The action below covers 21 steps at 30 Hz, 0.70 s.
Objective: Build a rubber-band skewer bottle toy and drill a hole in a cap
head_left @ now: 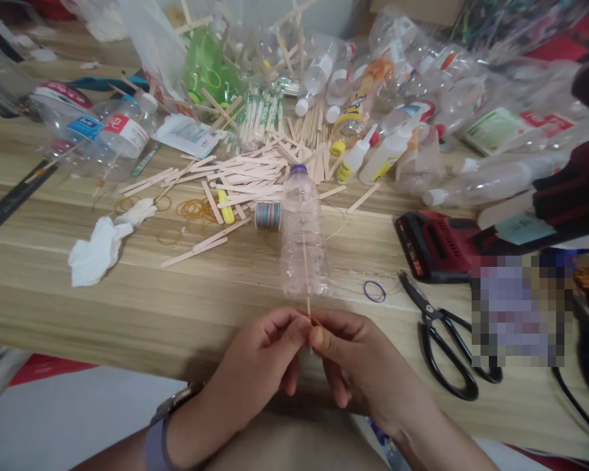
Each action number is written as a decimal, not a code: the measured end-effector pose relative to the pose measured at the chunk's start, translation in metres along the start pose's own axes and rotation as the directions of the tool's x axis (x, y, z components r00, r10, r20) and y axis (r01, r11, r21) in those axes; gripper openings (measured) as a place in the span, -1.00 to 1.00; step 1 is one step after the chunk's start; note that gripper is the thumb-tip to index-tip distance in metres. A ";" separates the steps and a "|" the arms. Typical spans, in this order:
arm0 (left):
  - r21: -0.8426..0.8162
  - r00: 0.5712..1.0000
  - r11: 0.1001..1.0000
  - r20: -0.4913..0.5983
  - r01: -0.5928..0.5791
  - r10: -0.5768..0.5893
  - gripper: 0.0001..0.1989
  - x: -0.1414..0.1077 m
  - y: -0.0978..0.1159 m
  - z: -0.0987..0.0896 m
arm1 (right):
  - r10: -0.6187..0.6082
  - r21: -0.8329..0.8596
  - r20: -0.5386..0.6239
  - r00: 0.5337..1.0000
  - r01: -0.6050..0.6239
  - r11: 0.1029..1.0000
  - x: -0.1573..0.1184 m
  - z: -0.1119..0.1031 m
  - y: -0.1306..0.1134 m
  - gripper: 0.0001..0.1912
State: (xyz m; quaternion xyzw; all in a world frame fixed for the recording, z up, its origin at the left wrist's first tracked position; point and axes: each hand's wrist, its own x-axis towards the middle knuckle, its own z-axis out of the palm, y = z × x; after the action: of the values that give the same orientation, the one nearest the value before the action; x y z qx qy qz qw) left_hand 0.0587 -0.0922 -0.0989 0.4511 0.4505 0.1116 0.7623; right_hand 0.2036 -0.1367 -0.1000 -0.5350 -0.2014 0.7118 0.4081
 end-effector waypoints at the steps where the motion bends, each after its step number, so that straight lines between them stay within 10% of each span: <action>1: 0.033 1.000 0.999 -0.006 -0.018 0.019 -0.58 -0.001 0.000 -0.001 | -0.019 0.014 -0.054 0.998 0.020 1.000 0.001 0.002 0.000 -0.60; 16: 0.251 0.998 0.966 0.016 -0.065 0.063 -0.80 -0.028 0.001 -0.010 | -0.102 -0.074 -0.195 0.976 0.089 0.993 0.009 -0.001 -0.002 -0.60; 21: 0.457 0.921 0.851 -0.153 -0.256 0.359 -0.86 -0.022 0.003 -0.016 | -0.088 -0.026 -0.177 0.980 0.085 0.996 0.005 0.001 0.001 -0.60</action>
State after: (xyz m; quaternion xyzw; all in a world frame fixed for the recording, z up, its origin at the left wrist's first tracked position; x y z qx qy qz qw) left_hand 0.0347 -0.0939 -0.0866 0.6578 0.4714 0.1833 0.5581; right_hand 0.2020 -0.1336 -0.1036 -0.5910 -0.1935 0.6409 0.4501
